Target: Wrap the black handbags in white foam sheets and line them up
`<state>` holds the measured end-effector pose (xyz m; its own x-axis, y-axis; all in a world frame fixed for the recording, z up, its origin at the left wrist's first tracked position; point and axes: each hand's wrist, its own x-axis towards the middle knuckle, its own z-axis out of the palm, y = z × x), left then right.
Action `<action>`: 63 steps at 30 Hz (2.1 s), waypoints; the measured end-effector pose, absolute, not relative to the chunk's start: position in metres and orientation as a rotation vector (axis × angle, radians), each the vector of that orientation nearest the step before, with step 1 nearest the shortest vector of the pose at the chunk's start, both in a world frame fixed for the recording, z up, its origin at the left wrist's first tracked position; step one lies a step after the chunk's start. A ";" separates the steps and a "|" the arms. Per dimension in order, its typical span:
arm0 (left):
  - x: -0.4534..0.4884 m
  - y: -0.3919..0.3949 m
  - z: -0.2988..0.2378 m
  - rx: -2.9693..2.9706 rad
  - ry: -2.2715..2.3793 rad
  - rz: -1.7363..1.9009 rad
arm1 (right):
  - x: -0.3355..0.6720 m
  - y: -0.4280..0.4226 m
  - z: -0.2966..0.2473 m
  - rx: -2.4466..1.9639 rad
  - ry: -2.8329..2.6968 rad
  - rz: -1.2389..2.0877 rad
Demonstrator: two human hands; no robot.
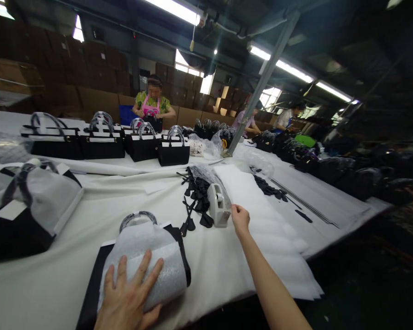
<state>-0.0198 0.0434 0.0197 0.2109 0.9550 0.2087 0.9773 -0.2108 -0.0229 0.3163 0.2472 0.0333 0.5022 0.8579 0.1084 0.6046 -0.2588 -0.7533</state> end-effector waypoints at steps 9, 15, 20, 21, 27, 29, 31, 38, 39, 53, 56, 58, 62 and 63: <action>-0.019 0.046 0.010 -2.294 -1.880 -0.244 | 0.341 0.289 0.018 -2.218 -1.031 0.803; -0.019 0.047 0.010 -2.290 -1.881 -0.238 | 0.344 0.295 0.015 -2.193 -0.961 0.895; -0.019 0.046 0.010 -2.302 -1.887 -0.228 | 0.346 0.296 0.014 -2.143 -0.921 0.795; -0.019 0.046 0.010 -2.301 -1.894 -0.221 | 0.345 0.295 0.015 -2.128 -0.921 0.766; -0.018 0.045 0.012 -2.288 -1.880 -0.230 | 0.346 0.273 0.019 -2.001 -0.953 0.626; -0.018 0.044 0.013 -2.292 -1.872 -0.244 | 0.347 0.257 0.015 -1.981 -0.954 0.605; -0.019 0.044 0.015 -2.302 -1.868 -0.243 | 0.345 0.240 0.006 -1.981 -0.947 0.594; -0.019 0.043 0.018 -2.303 -1.851 -0.244 | 0.328 0.211 -0.018 -2.041 -0.947 0.659; -0.019 0.043 0.018 -2.303 -1.845 -0.252 | 0.326 0.210 -0.018 -2.059 -0.950 0.663; -0.027 0.050 0.021 -2.409 -1.967 -0.257 | 0.236 0.163 0.152 -1.257 -2.215 1.046; -0.029 0.048 0.019 -2.393 -1.950 -0.324 | 0.196 0.162 0.203 -0.761 -2.660 1.479; -0.029 0.047 0.018 -2.395 -1.928 -0.345 | 0.170 0.170 0.209 -0.635 -2.897 1.537; -0.029 0.048 0.020 -2.393 -1.936 -0.337 | 0.125 0.194 0.179 -0.811 -3.369 1.046; -0.029 0.048 0.021 -2.393 -1.942 -0.331 | 0.116 0.199 0.170 -0.859 -3.453 0.865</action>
<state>-0.0288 0.0479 0.0214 0.1926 0.9625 0.1912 0.9714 -0.2146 0.1015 0.1156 0.1989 0.1703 -0.7650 0.2954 -0.5723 0.5304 0.7930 -0.2997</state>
